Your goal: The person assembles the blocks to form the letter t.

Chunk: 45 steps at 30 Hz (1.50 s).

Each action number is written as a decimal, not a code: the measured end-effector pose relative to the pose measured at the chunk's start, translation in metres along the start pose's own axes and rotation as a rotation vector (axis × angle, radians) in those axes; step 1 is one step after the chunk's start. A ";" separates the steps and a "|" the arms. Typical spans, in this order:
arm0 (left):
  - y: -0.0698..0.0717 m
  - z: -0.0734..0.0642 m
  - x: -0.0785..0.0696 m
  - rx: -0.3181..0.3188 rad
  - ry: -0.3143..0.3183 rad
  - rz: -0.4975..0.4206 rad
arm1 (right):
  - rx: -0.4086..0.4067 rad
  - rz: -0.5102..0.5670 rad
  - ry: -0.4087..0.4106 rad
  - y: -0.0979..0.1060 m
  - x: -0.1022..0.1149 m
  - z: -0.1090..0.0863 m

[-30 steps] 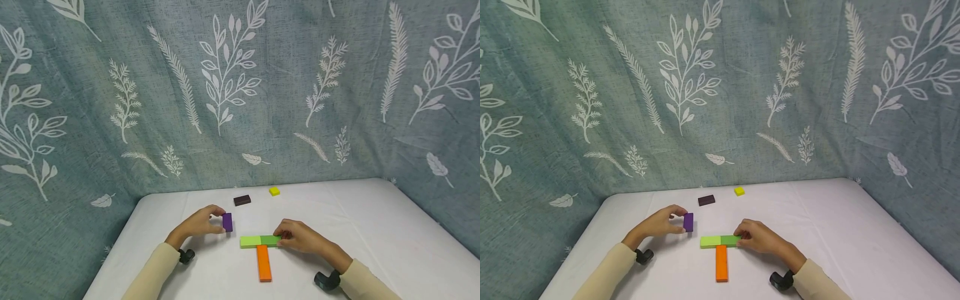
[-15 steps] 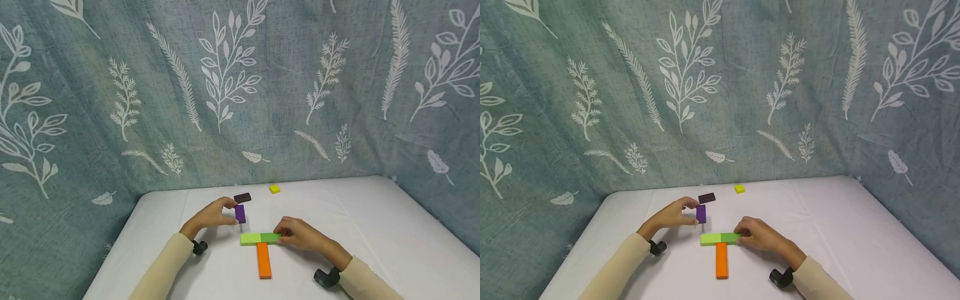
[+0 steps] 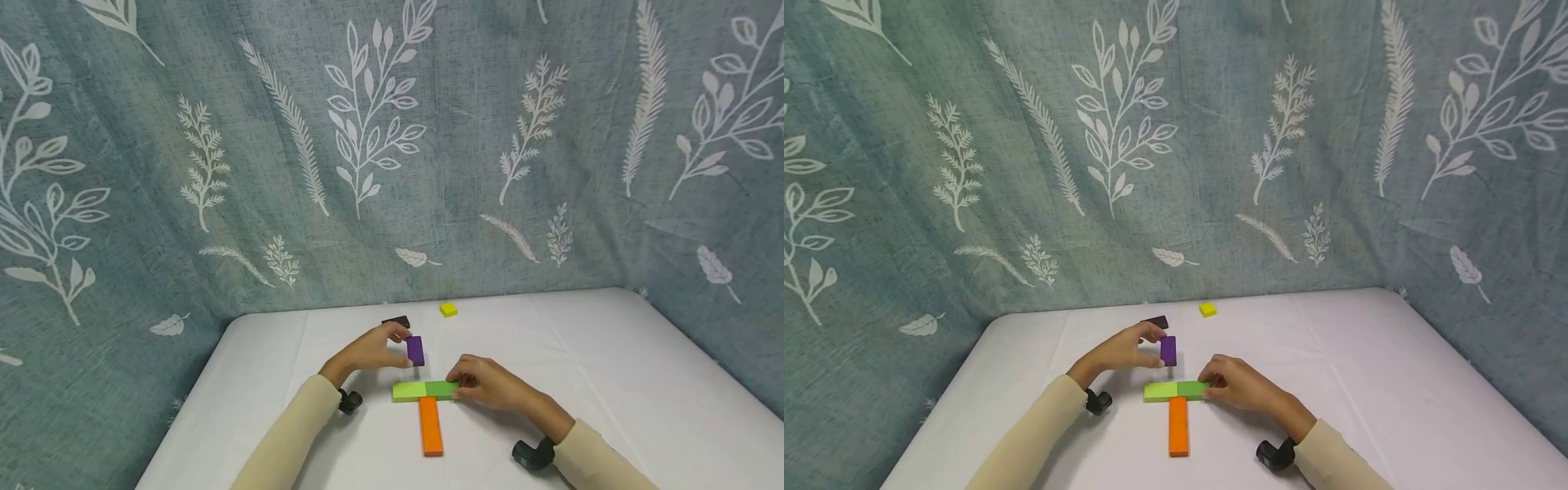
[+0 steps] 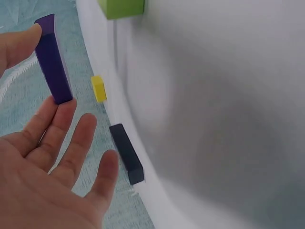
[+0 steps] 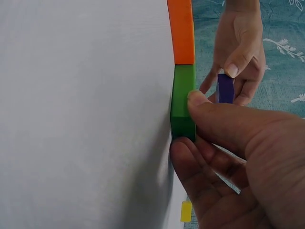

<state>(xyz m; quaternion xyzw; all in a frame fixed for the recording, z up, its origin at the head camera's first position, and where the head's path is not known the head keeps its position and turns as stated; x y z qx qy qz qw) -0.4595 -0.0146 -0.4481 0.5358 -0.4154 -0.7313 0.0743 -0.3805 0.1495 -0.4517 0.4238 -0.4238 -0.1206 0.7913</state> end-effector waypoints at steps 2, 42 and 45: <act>-0.003 0.001 0.000 0.006 0.009 -0.005 | -0.001 -0.003 -0.001 0.000 0.000 0.001; -0.034 -0.002 0.000 0.092 -0.002 0.099 | 0.007 0.025 -0.013 0.001 0.002 0.000; -0.035 -0.003 0.000 0.105 0.006 0.115 | 0.006 0.026 -0.013 0.000 0.002 0.000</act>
Point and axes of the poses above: each hand's wrist, its own z-axis towards the middle knuckle, its own y-axis out of the back of the hand, x = y × z, the point moved 10 cm from there along z, towards the middle knuckle, and after that the axes turned 6 degrees about -x, right-handed, at the moved point
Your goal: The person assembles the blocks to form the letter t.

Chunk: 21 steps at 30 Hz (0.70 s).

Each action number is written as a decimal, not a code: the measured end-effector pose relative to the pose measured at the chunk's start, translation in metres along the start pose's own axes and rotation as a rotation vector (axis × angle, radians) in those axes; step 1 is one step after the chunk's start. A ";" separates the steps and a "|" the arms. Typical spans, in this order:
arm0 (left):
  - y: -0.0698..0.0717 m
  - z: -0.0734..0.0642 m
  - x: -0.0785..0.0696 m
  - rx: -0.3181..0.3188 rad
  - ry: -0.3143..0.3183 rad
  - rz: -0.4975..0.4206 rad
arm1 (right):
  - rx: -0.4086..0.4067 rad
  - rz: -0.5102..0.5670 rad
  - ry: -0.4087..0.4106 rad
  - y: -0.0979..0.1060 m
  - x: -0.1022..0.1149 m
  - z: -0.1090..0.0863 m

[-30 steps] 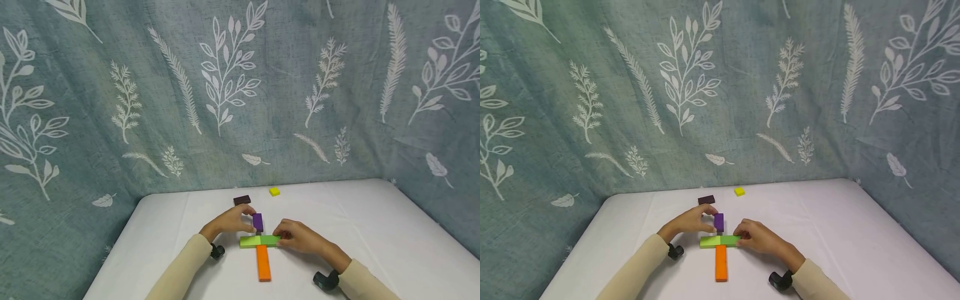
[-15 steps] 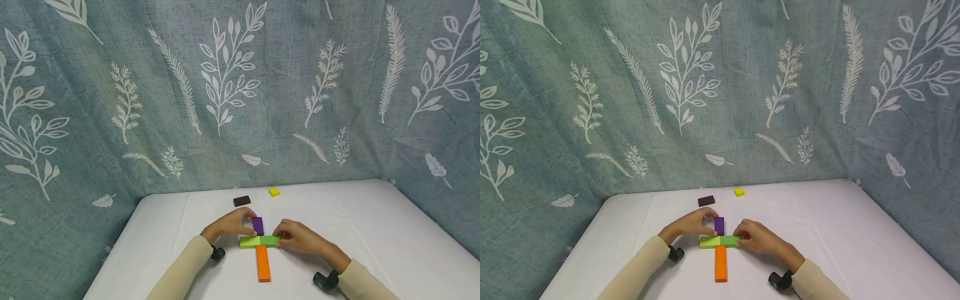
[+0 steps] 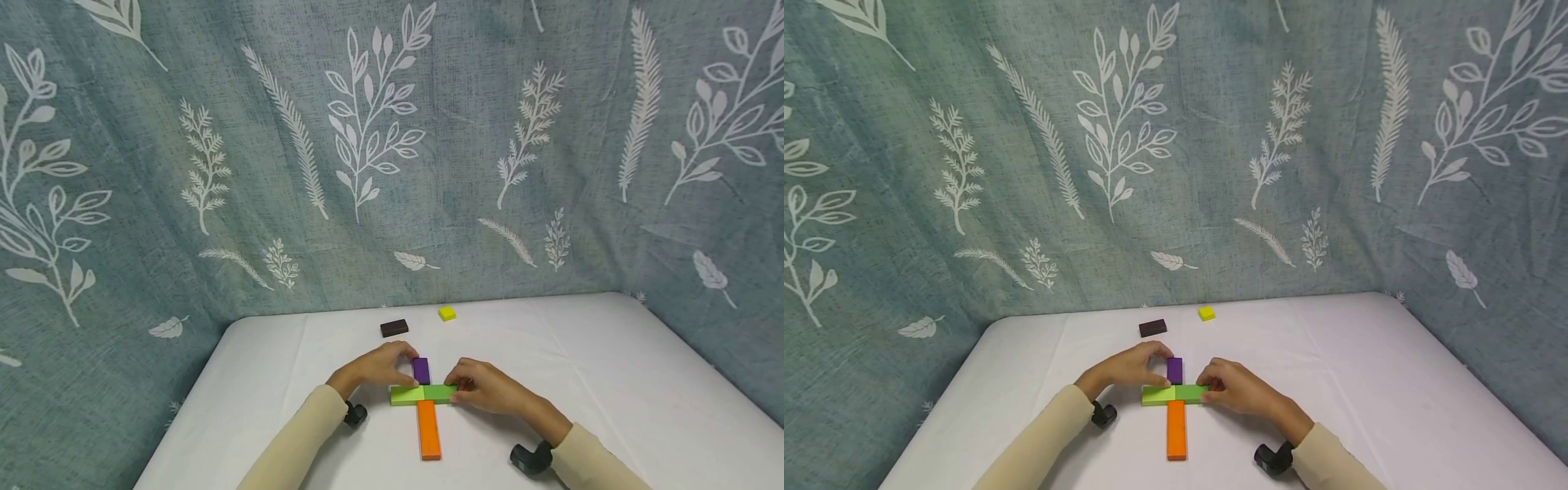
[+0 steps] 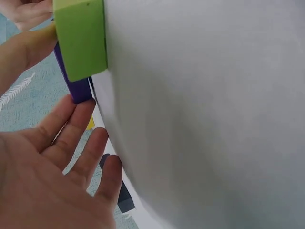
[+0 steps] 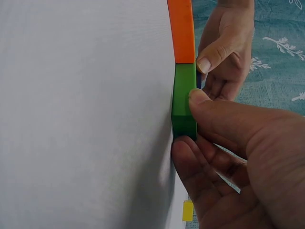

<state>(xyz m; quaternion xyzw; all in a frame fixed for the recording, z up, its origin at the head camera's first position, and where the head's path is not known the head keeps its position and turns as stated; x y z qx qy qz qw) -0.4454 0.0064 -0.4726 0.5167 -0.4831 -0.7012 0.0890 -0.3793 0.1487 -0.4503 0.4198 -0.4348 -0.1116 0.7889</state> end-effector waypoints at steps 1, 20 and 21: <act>0.000 0.000 0.000 0.004 0.004 0.007 | -0.002 -0.002 0.002 0.000 0.000 0.000; 0.003 0.004 -0.019 -0.052 -0.037 0.215 | -0.001 -0.014 -0.005 -0.002 -0.004 -0.001; 0.004 0.004 -0.019 -0.053 -0.033 0.210 | 0.001 -0.014 -0.009 -0.003 -0.005 -0.001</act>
Point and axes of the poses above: each hand's wrist, its own z-axis towards the middle knuckle, its own y-axis out of the back of the hand, x = y × z, the point moved 10 cm from there along z, towards the middle knuckle, and after that the axes turned 6 degrees about -x, right-handed, at the moved point
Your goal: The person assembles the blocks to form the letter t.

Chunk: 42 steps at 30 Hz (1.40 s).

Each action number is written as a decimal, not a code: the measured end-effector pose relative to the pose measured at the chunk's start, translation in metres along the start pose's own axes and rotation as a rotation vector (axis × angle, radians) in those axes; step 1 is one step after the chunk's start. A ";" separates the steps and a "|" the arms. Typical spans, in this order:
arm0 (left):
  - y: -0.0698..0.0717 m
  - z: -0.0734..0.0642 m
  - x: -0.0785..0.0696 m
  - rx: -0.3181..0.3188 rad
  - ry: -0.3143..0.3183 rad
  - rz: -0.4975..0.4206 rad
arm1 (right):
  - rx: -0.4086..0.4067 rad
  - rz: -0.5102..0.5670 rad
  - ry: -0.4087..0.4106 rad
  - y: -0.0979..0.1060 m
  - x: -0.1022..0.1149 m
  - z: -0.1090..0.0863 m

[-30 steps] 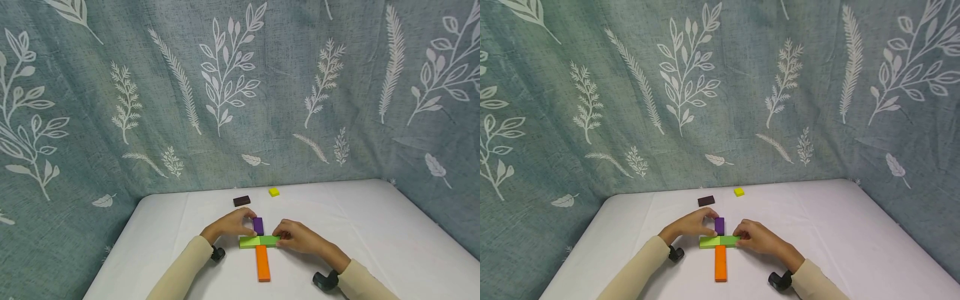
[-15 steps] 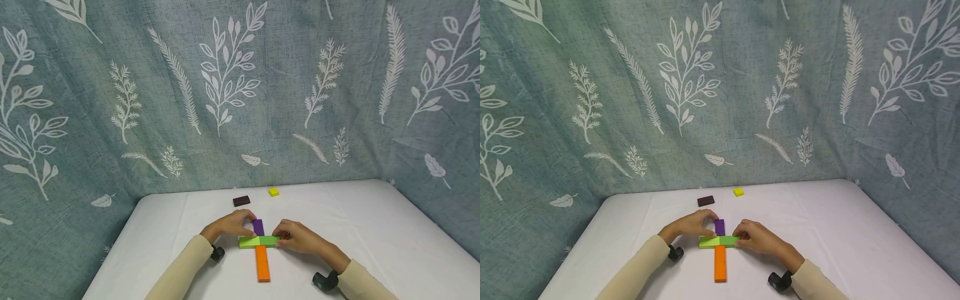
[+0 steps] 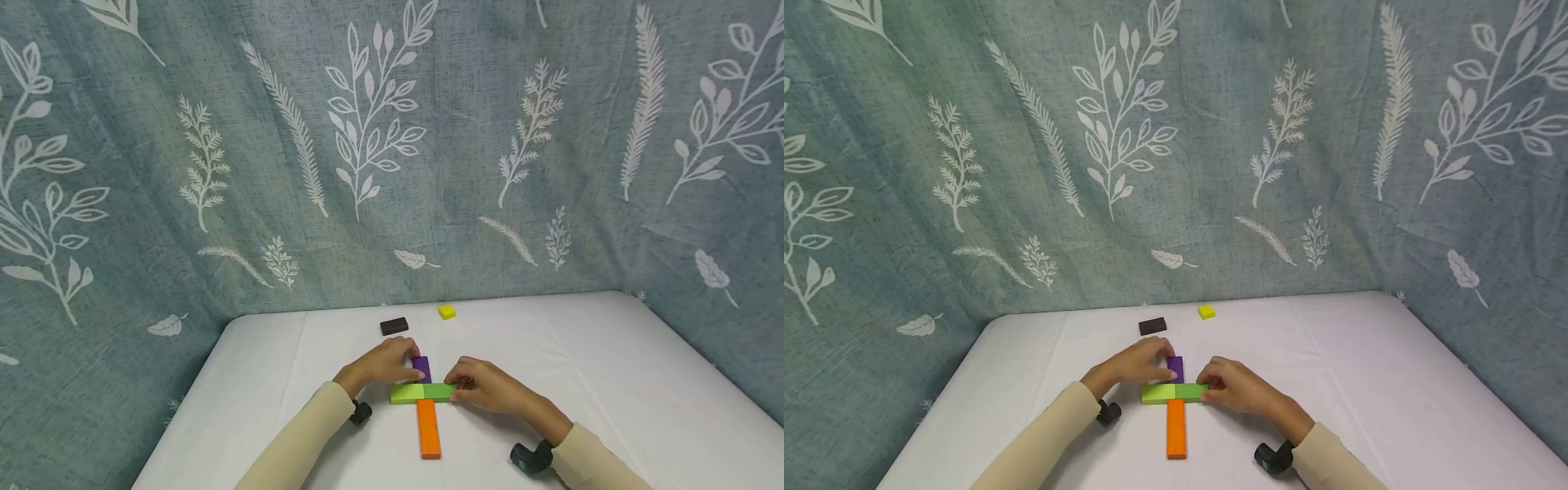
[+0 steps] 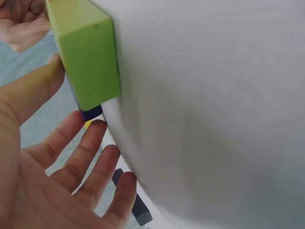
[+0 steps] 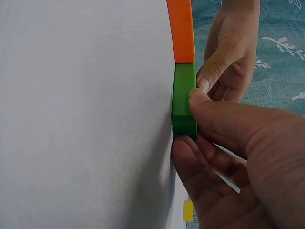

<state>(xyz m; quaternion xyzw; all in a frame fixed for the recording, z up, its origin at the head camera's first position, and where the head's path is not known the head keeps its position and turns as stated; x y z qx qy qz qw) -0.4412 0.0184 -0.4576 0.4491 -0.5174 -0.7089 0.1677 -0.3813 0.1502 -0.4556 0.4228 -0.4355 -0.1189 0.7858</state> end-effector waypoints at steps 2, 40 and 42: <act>0.001 0.000 0.000 -0.002 0.008 -0.013 | -0.001 0.002 -0.001 0.000 0.000 0.000; -0.004 0.001 0.007 0.010 0.027 -0.061 | 0.002 -0.003 0.004 0.001 0.003 0.000; -0.004 0.001 0.008 0.009 0.030 -0.056 | 0.002 -0.007 -0.003 0.001 0.002 0.000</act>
Point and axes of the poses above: each hand's wrist, its own z-axis towards the middle knuckle, its own y-axis out of the back of the hand, x = y × z, the point moved 10 cm from there along z, towards the middle knuckle, and after that the axes turned 6 degrees about -x, right-handed, at the moved point
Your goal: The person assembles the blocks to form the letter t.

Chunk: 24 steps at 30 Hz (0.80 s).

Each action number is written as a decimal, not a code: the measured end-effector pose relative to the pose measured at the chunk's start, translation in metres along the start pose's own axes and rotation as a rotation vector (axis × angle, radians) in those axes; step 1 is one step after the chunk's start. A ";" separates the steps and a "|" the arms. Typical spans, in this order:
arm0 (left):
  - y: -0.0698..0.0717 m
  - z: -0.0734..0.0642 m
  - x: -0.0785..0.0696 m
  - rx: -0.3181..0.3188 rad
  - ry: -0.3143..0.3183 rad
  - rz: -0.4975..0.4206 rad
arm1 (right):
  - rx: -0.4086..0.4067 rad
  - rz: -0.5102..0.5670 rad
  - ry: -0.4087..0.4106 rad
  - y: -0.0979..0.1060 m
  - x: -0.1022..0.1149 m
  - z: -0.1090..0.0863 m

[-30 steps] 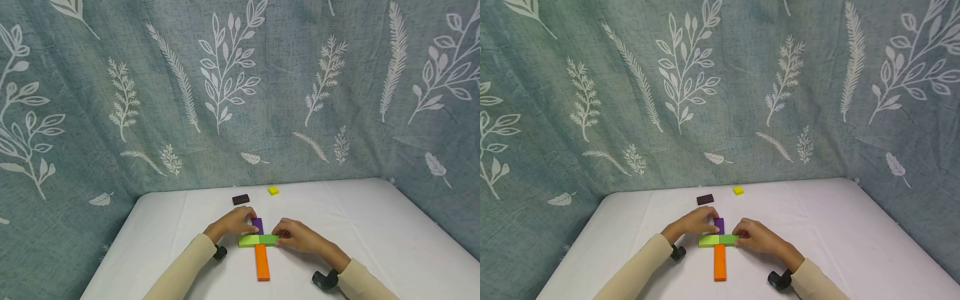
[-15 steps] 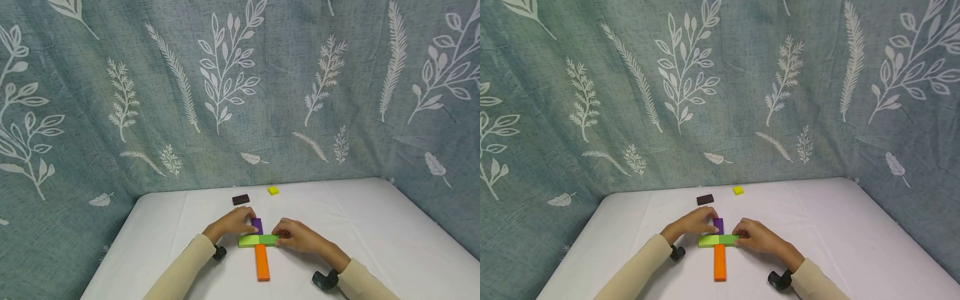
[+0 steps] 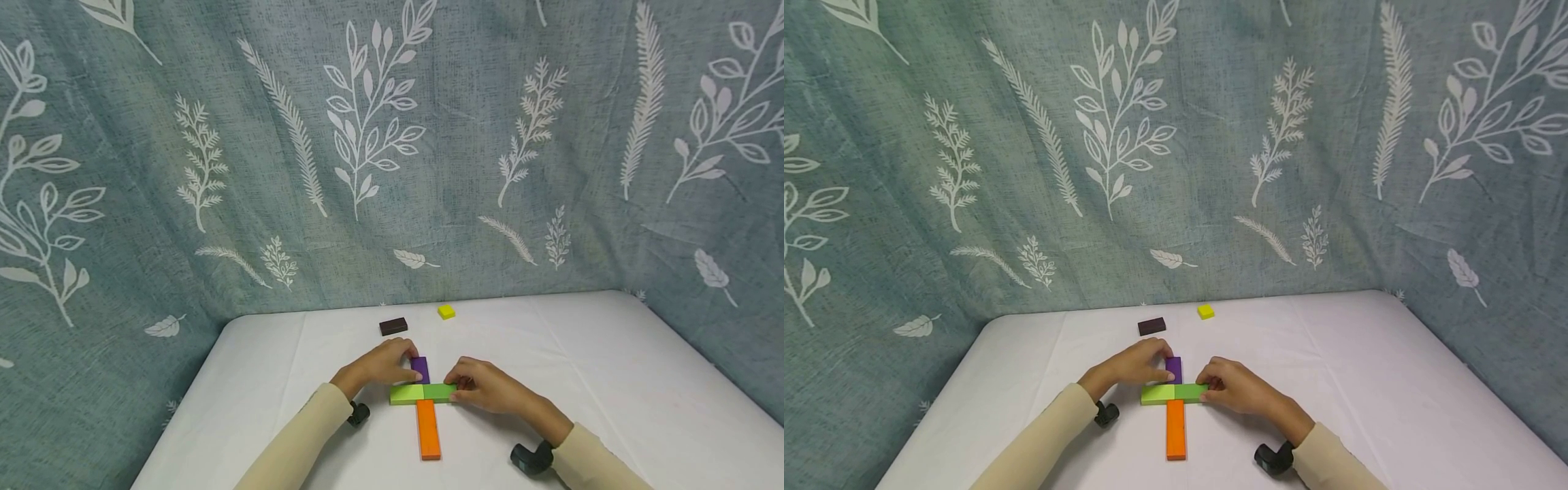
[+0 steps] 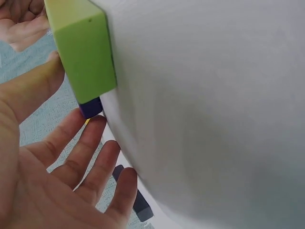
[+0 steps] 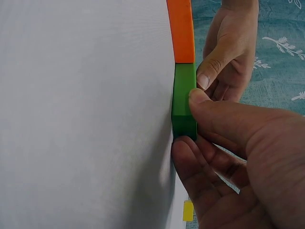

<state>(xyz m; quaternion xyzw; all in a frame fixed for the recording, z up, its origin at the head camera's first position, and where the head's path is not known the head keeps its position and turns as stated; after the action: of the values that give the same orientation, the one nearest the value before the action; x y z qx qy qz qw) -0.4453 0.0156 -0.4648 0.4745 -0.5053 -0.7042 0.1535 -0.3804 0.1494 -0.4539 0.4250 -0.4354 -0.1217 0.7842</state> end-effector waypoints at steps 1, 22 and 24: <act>0.000 0.000 0.000 0.000 0.003 0.005 | 0.000 -0.001 -0.004 0.000 0.000 0.000; -0.003 -0.004 -0.003 0.031 -0.015 0.110 | 0.005 -0.005 -0.007 0.001 0.001 0.000; -0.002 -0.004 -0.004 0.031 -0.021 0.114 | 0.005 -0.004 -0.006 0.000 0.001 0.000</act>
<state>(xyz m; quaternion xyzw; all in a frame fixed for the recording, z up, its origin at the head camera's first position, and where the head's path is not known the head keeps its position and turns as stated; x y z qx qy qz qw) -0.4391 0.0167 -0.4651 0.4400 -0.5437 -0.6914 0.1808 -0.3800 0.1492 -0.4532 0.4275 -0.4374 -0.1233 0.7815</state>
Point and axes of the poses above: each hand's wrist, its own z-axis towards the middle knuckle, its own y-axis out of the back of the hand, x = y × z, the point moved 10 cm from there along z, towards the middle knuckle, and after that the axes turned 6 degrees about -x, right-handed, at the moved point
